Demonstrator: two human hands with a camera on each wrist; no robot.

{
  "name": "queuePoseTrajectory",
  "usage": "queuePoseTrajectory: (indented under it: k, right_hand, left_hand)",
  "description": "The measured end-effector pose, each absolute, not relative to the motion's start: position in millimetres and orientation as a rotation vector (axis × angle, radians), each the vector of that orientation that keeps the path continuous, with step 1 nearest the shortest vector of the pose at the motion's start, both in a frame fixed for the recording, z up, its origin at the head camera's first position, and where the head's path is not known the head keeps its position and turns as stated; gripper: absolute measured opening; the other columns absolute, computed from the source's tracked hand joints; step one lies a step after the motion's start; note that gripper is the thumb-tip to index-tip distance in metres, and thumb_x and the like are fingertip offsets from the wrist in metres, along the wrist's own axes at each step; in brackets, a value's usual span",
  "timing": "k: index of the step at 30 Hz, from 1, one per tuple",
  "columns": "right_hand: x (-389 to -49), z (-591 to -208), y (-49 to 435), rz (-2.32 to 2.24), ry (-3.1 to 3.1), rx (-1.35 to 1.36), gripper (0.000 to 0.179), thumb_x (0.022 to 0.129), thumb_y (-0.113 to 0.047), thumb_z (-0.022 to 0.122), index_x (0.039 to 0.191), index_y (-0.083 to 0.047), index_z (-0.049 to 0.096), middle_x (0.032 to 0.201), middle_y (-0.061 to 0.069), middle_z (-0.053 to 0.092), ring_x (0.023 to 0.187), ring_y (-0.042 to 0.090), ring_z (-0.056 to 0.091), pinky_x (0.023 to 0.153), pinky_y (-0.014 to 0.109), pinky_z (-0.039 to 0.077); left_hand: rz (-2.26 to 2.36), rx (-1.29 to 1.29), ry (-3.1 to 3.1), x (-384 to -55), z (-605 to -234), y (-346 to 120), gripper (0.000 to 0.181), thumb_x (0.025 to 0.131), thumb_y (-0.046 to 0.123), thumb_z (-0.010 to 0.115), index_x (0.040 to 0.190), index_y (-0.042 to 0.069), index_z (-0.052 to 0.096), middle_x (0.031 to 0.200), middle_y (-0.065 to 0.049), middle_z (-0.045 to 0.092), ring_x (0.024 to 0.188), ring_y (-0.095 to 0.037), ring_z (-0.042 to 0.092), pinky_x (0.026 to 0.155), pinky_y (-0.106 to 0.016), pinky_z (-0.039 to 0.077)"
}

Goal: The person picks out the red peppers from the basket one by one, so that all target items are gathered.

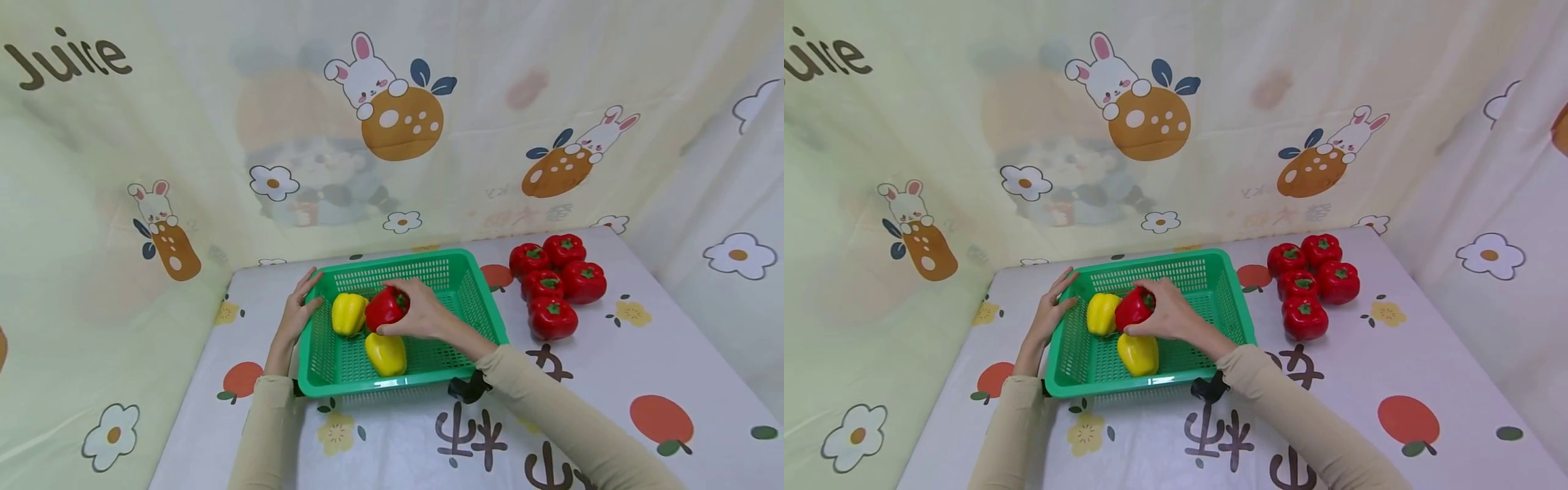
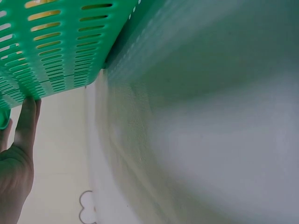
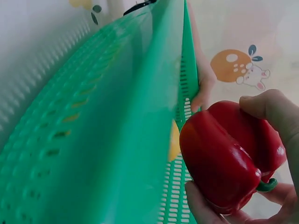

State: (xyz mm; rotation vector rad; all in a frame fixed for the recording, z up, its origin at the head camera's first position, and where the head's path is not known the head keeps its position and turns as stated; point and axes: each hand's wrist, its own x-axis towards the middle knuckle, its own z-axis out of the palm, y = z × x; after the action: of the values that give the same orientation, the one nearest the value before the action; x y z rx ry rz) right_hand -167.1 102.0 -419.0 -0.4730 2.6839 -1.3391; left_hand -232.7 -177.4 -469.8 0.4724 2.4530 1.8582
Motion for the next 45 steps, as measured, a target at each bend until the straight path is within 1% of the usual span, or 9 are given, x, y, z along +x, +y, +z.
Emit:
queuePoseTrajectory:
  k: [5,12,15,21,25,29,34,39,45]
  right_hand:
    - [-167.2,-413.9,118.7,-1.368,2.716,-0.447,0.079,0.075,-0.031,0.082,0.141,-0.009,0.045,0.132,0.013,0.053,0.115,0.032,0.052,0.076,0.039,0.058]
    - [-163.3,-411.4,153.0,-1.393,2.782,-0.413,0.070,0.073,-0.030,0.085,0.133,-0.014,0.053,0.128,0.010,0.055,0.115,0.030,0.051,0.076,0.041,0.058]
    - [-162.1,-409.8,165.3,-1.367,2.823,-0.418,0.074,0.071,-0.028,0.086,0.136,-0.014,0.053,0.128,0.013,0.053,0.116,0.032,0.050,0.077,0.043,0.058]
    - [-158.6,-405.5,182.3,-1.327,2.879,-0.377,0.092,0.069,-0.027,0.088,0.146,-0.010,0.041,0.133,0.017,0.052,0.117,0.035,0.051,0.079,0.047,0.057]
    - [-155.2,-404.3,193.6,-1.312,2.915,-0.385,0.092,0.068,-0.024,0.089,0.144,-0.005,0.041,0.132,0.018,0.054,0.115,0.035,0.054,0.079,0.049,0.057]
    - [-150.8,-401.4,209.0,-1.286,2.937,-0.403,0.087,0.069,-0.024,0.088,0.141,-0.002,0.044,0.132,0.020,0.054,0.115,0.037,0.054,0.080,0.051,0.056]
    - [-145.8,-394.5,233.4,-1.232,2.980,-0.394,0.085,0.072,-0.024,0.087,0.142,-0.002,0.043,0.135,0.021,0.052,0.116,0.038,0.052,0.082,0.054,0.055]
    - [-135.7,-386.8,262.9,-1.150,3.048,-0.327,0.088,0.073,-0.025,0.086,0.145,-0.005,0.040,0.139,0.022,0.047,0.122,0.041,0.046,0.086,0.062,0.051]
    - [-124.3,-382.4,301.9,-1.130,3.111,-0.267,0.091,0.074,-0.023,0.086,0.147,-0.002,0.036,0.138,0.027,0.044,0.123,0.048,0.042,0.081,0.067,0.049]
  left_hand:
    - [1.851,0.471,2.462,-234.1,-469.0,-178.0,0.054,0.093,-0.008,0.051,0.147,-0.005,0.041,0.161,-0.013,0.023,0.147,-0.037,0.021,0.113,-0.058,0.024]
    - [1.856,0.491,2.443,-234.7,-469.5,-176.3,0.055,0.093,-0.008,0.051,0.147,-0.006,0.039,0.162,-0.015,0.021,0.148,-0.037,0.017,0.114,-0.058,0.022]
    - [1.849,0.479,2.454,-234.5,-468.7,-176.5,0.055,0.093,-0.008,0.051,0.147,-0.005,0.040,0.161,-0.014,0.022,0.147,-0.037,0.018,0.114,-0.058,0.023]
    - [1.864,0.481,2.434,-234.1,-468.5,-177.2,0.055,0.093,-0.008,0.051,0.147,-0.005,0.040,0.162,-0.015,0.021,0.148,-0.037,0.018,0.114,-0.058,0.022]
    - [1.857,0.499,2.431,-232.6,-470.7,-177.2,0.055,0.094,-0.008,0.050,0.147,-0.006,0.039,0.162,-0.018,0.020,0.149,-0.036,0.014,0.115,-0.059,0.019]
    - [1.853,0.493,2.435,-231.6,-471.7,-176.5,0.055,0.093,-0.009,0.050,0.146,-0.008,0.038,0.161,-0.020,0.019,0.148,-0.039,0.014,0.114,-0.061,0.019]
    - [1.872,0.480,2.421,-231.6,-471.0,-176.0,0.055,0.093,-0.010,0.050,0.147,-0.006,0.039,0.162,-0.015,0.021,0.148,-0.037,0.017,0.114,-0.058,0.021]
    - [1.874,0.474,2.420,-232.1,-471.2,-175.5,0.055,0.093,-0.010,0.050,0.147,-0.006,0.039,0.162,-0.014,0.020,0.147,-0.037,0.019,0.114,-0.058,0.023]
    - [1.873,0.456,2.428,-231.6,-471.0,-176.5,0.055,0.093,-0.010,0.050,0.147,-0.006,0.038,0.162,-0.017,0.019,0.146,-0.039,0.021,0.112,-0.058,0.025]
